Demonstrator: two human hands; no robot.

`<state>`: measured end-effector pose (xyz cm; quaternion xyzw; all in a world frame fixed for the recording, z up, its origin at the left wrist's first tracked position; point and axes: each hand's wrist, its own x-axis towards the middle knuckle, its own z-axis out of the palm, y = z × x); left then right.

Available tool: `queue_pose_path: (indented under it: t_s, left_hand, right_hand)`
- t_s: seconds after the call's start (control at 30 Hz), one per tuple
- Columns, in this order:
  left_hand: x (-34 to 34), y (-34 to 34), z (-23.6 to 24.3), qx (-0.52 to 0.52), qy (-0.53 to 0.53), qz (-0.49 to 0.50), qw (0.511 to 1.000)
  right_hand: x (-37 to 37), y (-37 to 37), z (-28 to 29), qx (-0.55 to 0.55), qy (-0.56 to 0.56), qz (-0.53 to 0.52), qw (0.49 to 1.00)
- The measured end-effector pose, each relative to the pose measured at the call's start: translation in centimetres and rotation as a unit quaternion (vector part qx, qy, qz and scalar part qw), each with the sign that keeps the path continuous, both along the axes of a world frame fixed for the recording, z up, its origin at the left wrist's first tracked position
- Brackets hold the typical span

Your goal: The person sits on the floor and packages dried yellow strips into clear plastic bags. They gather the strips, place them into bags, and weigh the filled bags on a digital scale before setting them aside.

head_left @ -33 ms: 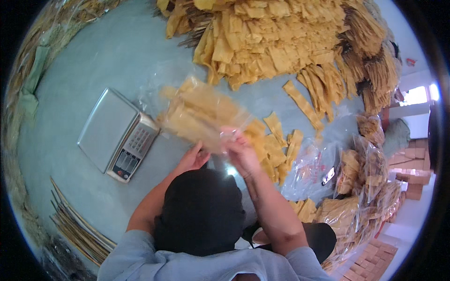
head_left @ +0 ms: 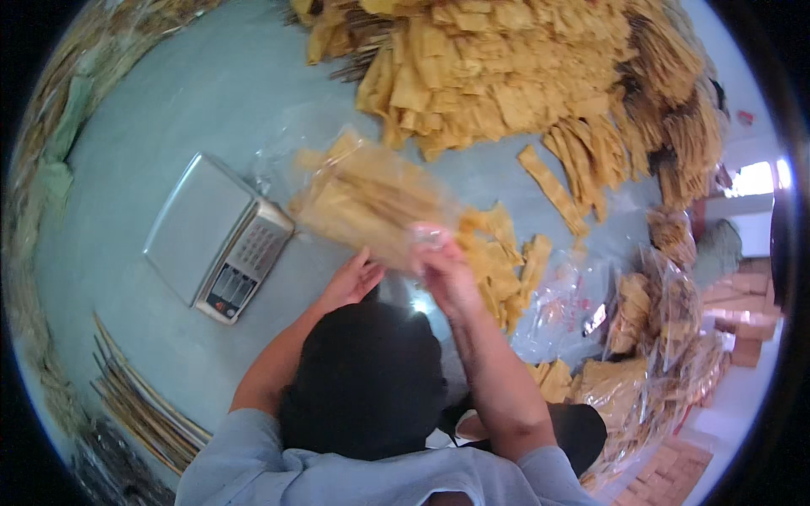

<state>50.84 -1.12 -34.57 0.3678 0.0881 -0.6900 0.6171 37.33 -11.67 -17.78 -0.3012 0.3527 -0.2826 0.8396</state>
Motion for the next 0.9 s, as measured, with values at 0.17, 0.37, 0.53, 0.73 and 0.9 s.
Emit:
queue_pose_path:
  t_s: [0.17, 0.37, 0.53, 0.73, 0.9]
  left_hand:
    - [4.0, -1.2, -1.6, 0.121, -0.243, -0.074, 0.96]
    - [16.4, -1.2, 2.0, 0.143, -0.912, -0.286, 0.258]
    - [22.1, -0.2, 0.7, 0.213, -0.836, -0.462, 0.205]
    - [22.4, -0.5, 2.2, 0.272, -0.79, -0.496, 0.235]
    - [25.2, -1.6, 2.3, 0.352, -0.678, -0.629, 0.146]
  right_hand:
    - [-4.0, -1.1, -4.2, -0.026, 0.164, 0.001, 0.986]
    - [-6.7, 0.0, -6.1, -0.026, 0.239, 0.031, 0.97]
    - [-6.8, 1.3, -7.3, -0.019, 0.228, 0.009, 0.974]
    - [-11.4, -0.3, -13.0, -0.114, 0.342, -0.07, 0.93]
    - [-15.2, -1.2, -14.5, -0.108, 0.384, -0.224, 0.889]
